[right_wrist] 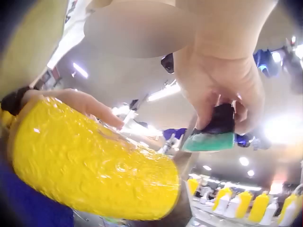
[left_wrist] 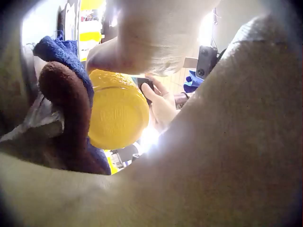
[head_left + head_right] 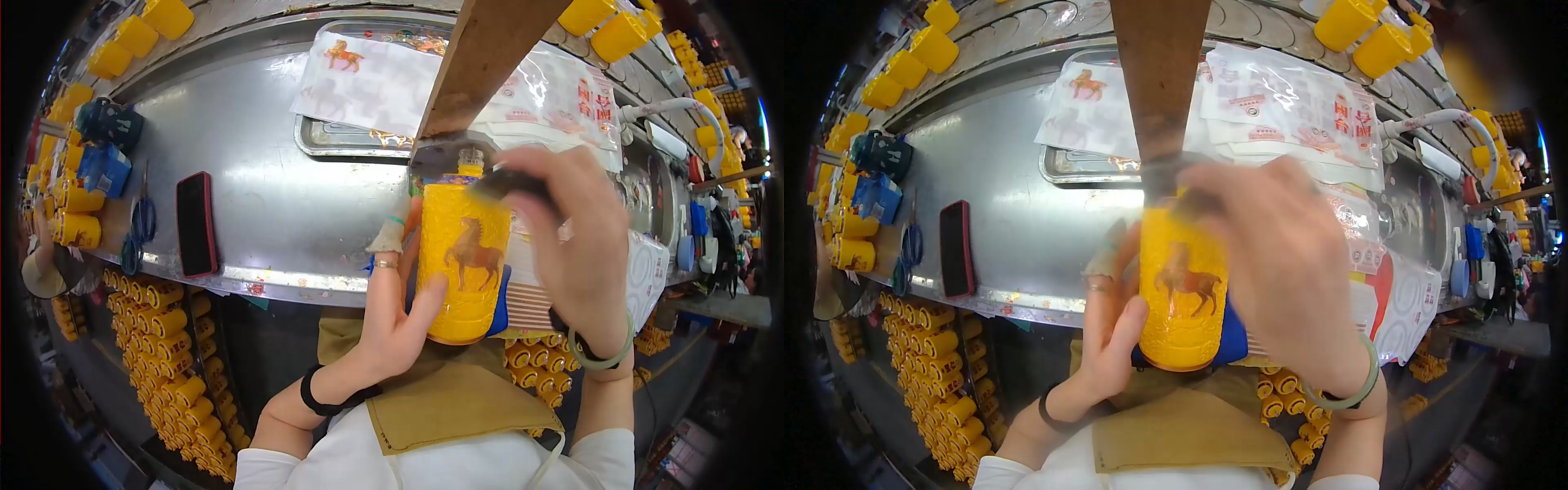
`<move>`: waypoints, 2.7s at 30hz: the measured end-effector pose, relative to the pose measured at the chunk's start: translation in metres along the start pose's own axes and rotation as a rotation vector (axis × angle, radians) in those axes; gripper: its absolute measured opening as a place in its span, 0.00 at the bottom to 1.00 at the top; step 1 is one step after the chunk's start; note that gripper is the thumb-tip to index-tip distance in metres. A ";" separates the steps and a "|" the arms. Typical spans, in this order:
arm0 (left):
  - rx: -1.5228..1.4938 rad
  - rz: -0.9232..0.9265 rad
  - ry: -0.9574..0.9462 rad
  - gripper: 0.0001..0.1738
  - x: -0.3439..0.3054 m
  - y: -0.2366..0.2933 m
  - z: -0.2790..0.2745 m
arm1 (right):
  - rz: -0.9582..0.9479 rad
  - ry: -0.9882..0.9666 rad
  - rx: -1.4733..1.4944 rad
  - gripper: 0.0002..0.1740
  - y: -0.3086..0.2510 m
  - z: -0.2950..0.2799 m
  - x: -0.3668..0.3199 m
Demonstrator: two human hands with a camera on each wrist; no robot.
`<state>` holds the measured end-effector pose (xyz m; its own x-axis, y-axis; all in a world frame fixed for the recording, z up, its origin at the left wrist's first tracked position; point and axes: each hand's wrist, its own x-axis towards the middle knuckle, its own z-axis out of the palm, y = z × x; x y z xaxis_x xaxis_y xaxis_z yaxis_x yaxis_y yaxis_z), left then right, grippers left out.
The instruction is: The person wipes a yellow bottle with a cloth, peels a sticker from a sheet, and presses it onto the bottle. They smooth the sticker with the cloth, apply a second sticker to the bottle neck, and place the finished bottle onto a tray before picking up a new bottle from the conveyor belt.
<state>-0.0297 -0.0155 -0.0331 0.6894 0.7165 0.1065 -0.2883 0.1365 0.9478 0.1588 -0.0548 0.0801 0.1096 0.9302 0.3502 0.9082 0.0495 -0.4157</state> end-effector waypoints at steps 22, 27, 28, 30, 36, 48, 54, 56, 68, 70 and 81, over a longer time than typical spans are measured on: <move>-0.287 -0.302 0.054 0.45 0.030 0.008 0.010 | 0.835 0.121 0.911 0.34 0.002 0.062 -0.057; -0.276 -0.289 0.049 0.45 0.030 0.008 0.010 | 0.843 0.123 0.943 0.35 0.002 0.061 -0.058; -0.258 -0.279 0.046 0.45 0.030 0.007 0.010 | 0.846 0.125 0.956 0.35 0.001 0.061 -0.058; -0.264 -0.292 0.040 0.45 0.030 0.010 0.010 | 0.848 0.129 0.968 0.34 -0.001 0.061 -0.057; -0.259 -0.279 0.047 0.45 0.031 0.006 0.008 | 0.843 0.124 0.988 0.35 0.002 0.060 -0.058; -0.227 -0.240 -0.026 0.49 0.026 0.002 -0.002 | 0.775 0.071 0.944 0.36 0.002 0.051 -0.058; -0.353 -0.244 0.028 0.39 0.018 -0.004 -0.008 | 0.393 0.322 0.618 0.26 0.006 0.034 -0.045; -0.377 -0.213 0.048 0.37 0.016 -0.005 -0.009 | 0.048 0.213 0.302 0.24 0.013 0.016 -0.037; -0.095 -0.149 0.103 0.48 0.004 -0.001 -0.011 | -0.246 0.008 -0.325 0.19 0.008 0.009 0.005; -0.083 -0.129 0.142 0.48 -0.001 0.000 -0.011 | -0.309 0.094 -0.389 0.18 0.014 0.002 0.006; 0.603 0.220 -0.013 0.47 -0.016 0.003 -0.018 | -0.128 0.113 0.262 0.19 0.009 0.014 -0.105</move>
<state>-0.0540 -0.0140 -0.0371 0.6657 0.6753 0.3175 -0.0018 -0.4240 0.9056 0.1502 -0.1474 0.0275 0.0585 0.8646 0.4991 0.7839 0.2697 -0.5592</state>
